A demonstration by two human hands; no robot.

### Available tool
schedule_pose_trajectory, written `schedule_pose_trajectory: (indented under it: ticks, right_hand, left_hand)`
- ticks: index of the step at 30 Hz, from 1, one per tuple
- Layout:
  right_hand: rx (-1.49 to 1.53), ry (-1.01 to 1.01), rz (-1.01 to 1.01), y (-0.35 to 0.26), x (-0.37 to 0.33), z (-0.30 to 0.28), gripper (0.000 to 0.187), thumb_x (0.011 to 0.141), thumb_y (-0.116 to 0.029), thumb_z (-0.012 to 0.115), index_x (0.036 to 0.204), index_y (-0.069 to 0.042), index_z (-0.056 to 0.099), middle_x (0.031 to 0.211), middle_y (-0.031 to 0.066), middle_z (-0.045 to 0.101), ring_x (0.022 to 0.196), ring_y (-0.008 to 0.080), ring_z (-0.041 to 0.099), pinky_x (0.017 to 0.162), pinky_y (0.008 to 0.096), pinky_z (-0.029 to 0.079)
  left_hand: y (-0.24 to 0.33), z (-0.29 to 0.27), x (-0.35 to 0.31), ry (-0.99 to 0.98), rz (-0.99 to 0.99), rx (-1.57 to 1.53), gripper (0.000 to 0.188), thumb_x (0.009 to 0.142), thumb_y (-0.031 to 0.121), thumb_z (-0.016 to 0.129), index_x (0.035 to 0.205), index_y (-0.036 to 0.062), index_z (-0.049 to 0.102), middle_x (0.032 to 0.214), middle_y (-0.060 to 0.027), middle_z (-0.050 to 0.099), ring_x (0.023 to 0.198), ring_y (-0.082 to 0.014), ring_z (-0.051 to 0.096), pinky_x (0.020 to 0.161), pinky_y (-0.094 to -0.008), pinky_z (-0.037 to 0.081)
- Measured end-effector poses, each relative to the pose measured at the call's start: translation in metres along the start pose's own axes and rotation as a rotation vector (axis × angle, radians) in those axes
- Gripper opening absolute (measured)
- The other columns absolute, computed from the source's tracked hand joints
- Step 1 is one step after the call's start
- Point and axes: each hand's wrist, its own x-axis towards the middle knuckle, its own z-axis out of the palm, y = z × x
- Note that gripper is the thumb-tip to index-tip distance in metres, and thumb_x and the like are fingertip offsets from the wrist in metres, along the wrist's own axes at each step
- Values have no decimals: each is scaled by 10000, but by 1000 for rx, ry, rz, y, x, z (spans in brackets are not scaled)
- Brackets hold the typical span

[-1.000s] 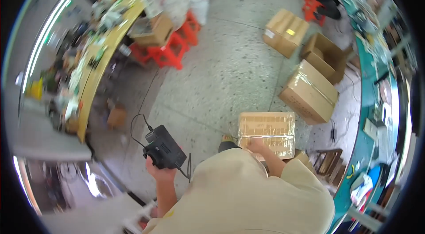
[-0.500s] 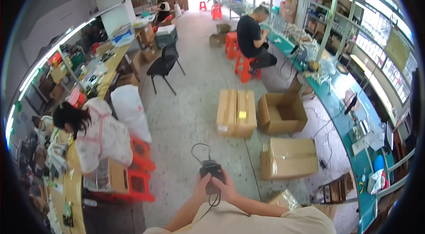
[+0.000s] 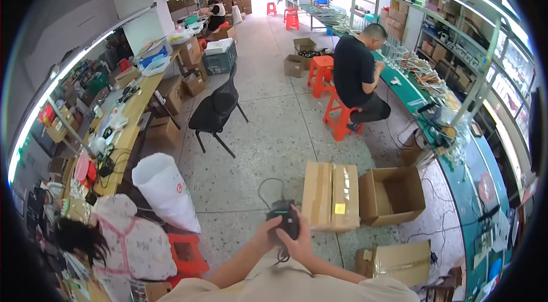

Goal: Preparing a cardboard box and troubleshooting or loading a tape dispenser for packaging.

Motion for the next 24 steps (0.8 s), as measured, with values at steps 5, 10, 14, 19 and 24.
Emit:
schedule_pose_trajectory:
  ticks: [5,10,14,19,24]
  right_hand:
    - [-34,-161,-78,20,183,51,739,720,-226,745,1355,-79,397,1167,153,465,1097,292,480,959,382,384]
    - [-126,-197,-36,23,353,109,785,711,-271,758,1381,-126,375,1165,165,458,1090,298,482,948,384,394]
    - [-168,-55,-23,41,480,152,835,702,-336,762,1393,-110,352,1182,194,467,1072,329,486,941,402,392]
    - [30,1,-49,59,610,171,827,730,-257,735,1388,-5,304,1273,196,414,1192,312,414,1011,406,332]
    - [-119,168,-309,71,725,187,846,818,-564,507,1359,49,293,1304,187,389,1194,293,427,956,395,372]
  left_hand:
    - [121,-39,114,40,194,-10,531,844,285,568,1295,45,424,1215,-119,544,1117,-271,536,981,-417,413]
    - [244,-68,234,12,277,-114,587,831,363,564,1305,48,420,1206,-116,544,1111,-262,540,974,-403,420]
    - [350,-76,343,-147,241,-204,565,807,297,569,1271,-1,445,1194,-143,551,1096,-296,541,960,-428,430]
    - [482,-68,437,-220,13,-188,626,785,458,557,1217,6,515,1192,-131,578,1081,-275,562,965,-431,428]
    - [531,-78,547,-329,-123,-417,441,827,314,595,1127,-9,568,1057,-139,644,951,-252,626,895,-366,478]
